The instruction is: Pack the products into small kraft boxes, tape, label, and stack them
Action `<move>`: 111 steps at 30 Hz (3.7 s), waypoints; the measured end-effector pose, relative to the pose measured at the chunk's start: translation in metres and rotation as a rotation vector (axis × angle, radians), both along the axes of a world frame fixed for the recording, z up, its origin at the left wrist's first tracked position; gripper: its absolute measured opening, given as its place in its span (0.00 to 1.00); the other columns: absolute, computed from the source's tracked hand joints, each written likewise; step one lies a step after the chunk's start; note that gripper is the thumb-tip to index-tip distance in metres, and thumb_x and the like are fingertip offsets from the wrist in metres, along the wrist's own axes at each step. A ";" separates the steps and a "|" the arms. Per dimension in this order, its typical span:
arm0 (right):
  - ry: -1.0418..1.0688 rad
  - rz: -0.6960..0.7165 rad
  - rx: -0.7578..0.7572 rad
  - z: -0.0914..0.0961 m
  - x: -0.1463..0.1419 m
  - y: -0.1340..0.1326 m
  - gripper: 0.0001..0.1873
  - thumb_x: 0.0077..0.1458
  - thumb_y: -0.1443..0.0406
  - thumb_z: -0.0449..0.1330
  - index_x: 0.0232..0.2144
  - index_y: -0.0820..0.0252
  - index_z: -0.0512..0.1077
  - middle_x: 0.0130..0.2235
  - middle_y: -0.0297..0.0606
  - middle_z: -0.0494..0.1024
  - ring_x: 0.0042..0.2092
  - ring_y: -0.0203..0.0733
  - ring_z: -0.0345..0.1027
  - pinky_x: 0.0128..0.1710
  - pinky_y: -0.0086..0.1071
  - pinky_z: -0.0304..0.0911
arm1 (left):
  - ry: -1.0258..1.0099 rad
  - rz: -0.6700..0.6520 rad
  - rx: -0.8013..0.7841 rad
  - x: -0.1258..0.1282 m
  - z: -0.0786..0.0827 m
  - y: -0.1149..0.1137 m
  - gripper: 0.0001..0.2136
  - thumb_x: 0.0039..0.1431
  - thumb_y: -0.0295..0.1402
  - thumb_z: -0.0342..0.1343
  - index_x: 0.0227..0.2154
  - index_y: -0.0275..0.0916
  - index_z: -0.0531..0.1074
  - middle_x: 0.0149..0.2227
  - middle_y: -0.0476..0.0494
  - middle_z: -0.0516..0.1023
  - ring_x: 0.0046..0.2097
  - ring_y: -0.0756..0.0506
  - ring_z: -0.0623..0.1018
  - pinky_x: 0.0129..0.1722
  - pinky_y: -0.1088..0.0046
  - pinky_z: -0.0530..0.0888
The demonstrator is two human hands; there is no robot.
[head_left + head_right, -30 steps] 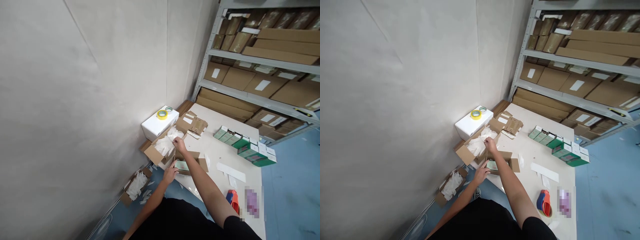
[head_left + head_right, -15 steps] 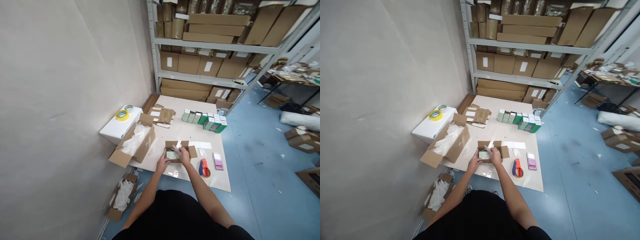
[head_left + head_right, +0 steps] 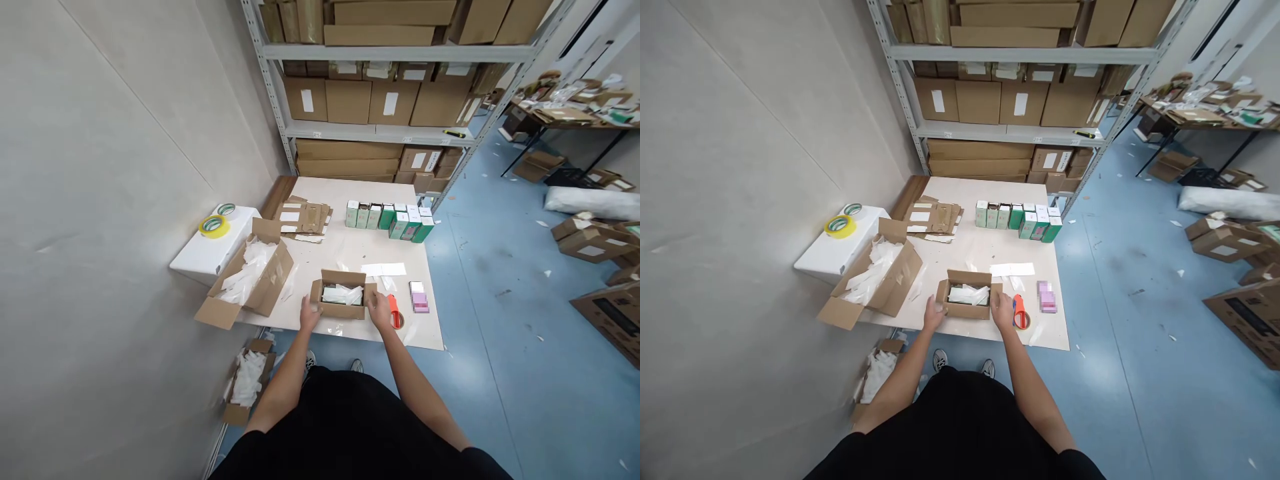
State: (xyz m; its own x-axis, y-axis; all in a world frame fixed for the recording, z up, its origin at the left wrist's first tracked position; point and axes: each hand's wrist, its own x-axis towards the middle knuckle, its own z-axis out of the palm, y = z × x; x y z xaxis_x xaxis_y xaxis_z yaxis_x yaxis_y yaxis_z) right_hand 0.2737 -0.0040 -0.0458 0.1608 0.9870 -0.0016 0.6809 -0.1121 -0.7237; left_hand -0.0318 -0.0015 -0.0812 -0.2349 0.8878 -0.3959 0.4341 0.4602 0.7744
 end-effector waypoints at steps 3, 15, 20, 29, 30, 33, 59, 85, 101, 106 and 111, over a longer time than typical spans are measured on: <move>0.059 -0.105 -0.027 -0.018 0.004 -0.007 0.32 0.59 0.55 0.55 0.61 0.64 0.67 0.60 0.55 0.72 0.64 0.59 0.62 0.63 0.51 0.59 | -0.078 0.027 -0.121 -0.008 -0.003 -0.003 0.31 0.57 0.49 0.64 0.60 0.40 0.66 0.63 0.31 0.72 0.63 0.35 0.73 0.60 0.56 0.71; 0.332 -0.005 -0.124 -0.033 -0.006 -0.010 0.36 0.60 0.51 0.54 0.67 0.57 0.62 0.59 0.46 0.77 0.58 0.53 0.72 0.56 0.43 0.68 | 0.054 -0.537 0.013 0.003 0.017 0.013 0.53 0.43 0.31 0.71 0.73 0.42 0.52 0.77 0.38 0.39 0.75 0.34 0.52 0.69 0.62 0.60; 0.366 0.034 -0.180 -0.029 -0.021 -0.010 0.39 0.59 0.51 0.58 0.70 0.53 0.58 0.65 0.44 0.71 0.64 0.54 0.67 0.58 0.46 0.68 | 0.293 -0.664 0.017 -0.004 0.015 0.014 0.55 0.45 0.26 0.70 0.74 0.45 0.46 0.77 0.41 0.33 0.75 0.36 0.52 0.66 0.65 0.64; 0.078 0.298 -0.301 -0.029 -0.042 -0.025 0.60 0.31 0.60 0.78 0.68 0.50 0.63 0.75 0.43 0.51 0.71 0.63 0.54 0.67 0.51 0.58 | 0.306 -0.837 0.023 -0.043 0.028 0.045 0.49 0.48 0.33 0.69 0.73 0.43 0.52 0.76 0.42 0.44 0.69 0.33 0.66 0.65 0.61 0.67; 0.064 0.277 -0.304 -0.028 -0.045 -0.026 0.60 0.30 0.61 0.78 0.68 0.49 0.63 0.75 0.42 0.51 0.70 0.63 0.54 0.66 0.51 0.59 | 0.289 -0.857 0.033 -0.047 0.029 0.049 0.49 0.48 0.36 0.70 0.72 0.43 0.54 0.76 0.41 0.46 0.69 0.33 0.65 0.66 0.61 0.66; 0.120 0.155 -0.252 -0.025 -0.051 -0.028 0.51 0.38 0.60 0.75 0.66 0.50 0.66 0.71 0.44 0.60 0.69 0.58 0.59 0.66 0.48 0.59 | 0.169 -0.845 0.018 -0.058 0.031 0.064 0.44 0.50 0.44 0.70 0.69 0.42 0.62 0.74 0.40 0.54 0.70 0.35 0.64 0.66 0.64 0.65; -0.148 -0.679 -0.408 -0.012 -0.107 -0.014 0.38 0.56 0.50 0.63 0.64 0.60 0.63 0.64 0.56 0.66 0.65 0.65 0.57 0.58 0.46 0.60 | 0.333 -1.006 0.141 -0.044 0.059 0.124 0.38 0.59 0.28 0.59 0.71 0.45 0.55 0.73 0.41 0.59 0.70 0.38 0.64 0.64 0.64 0.66; 0.136 -0.551 -0.289 -0.038 0.064 -0.020 0.17 0.61 0.62 0.50 0.39 0.60 0.77 0.41 0.49 0.82 0.45 0.52 0.74 0.46 0.39 0.67 | 0.710 -0.942 -0.148 0.072 0.052 0.052 0.29 0.71 0.42 0.43 0.73 0.54 0.49 0.77 0.46 0.35 0.64 0.34 0.73 0.57 0.57 0.74; -0.058 -0.228 -0.413 -0.071 0.163 0.032 0.10 0.56 0.64 0.59 0.42 0.56 0.68 0.69 0.45 0.59 0.45 0.44 0.73 0.42 0.35 0.66 | 0.776 -0.980 -0.338 0.081 0.041 0.072 0.37 0.64 0.39 0.51 0.74 0.45 0.46 0.77 0.39 0.34 0.68 0.34 0.68 0.58 0.60 0.73; -0.109 -0.167 -0.537 -0.084 0.177 0.053 0.12 0.58 0.62 0.60 0.45 0.57 0.68 0.69 0.49 0.59 0.42 0.44 0.75 0.37 0.34 0.65 | 0.754 -0.958 -0.339 0.080 0.040 0.070 0.38 0.64 0.41 0.50 0.75 0.46 0.45 0.77 0.39 0.36 0.67 0.34 0.69 0.57 0.60 0.73; -0.115 -0.141 -0.549 -0.089 0.176 0.052 0.10 0.58 0.64 0.60 0.43 0.58 0.69 0.57 0.45 0.70 0.39 0.41 0.73 0.36 0.32 0.63 | 0.762 -0.959 -0.356 0.079 0.039 0.073 0.38 0.64 0.42 0.51 0.74 0.45 0.47 0.77 0.40 0.36 0.70 0.35 0.65 0.57 0.64 0.73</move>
State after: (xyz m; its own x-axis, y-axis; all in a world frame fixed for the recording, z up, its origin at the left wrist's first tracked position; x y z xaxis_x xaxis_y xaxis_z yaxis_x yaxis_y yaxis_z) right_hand 0.4500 0.0477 -0.1345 0.3198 0.8157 -0.4820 0.7031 -0.5453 -0.4564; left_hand 0.0475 0.0719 -0.0423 0.1664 0.7001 -0.6944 0.9849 -0.1527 0.0821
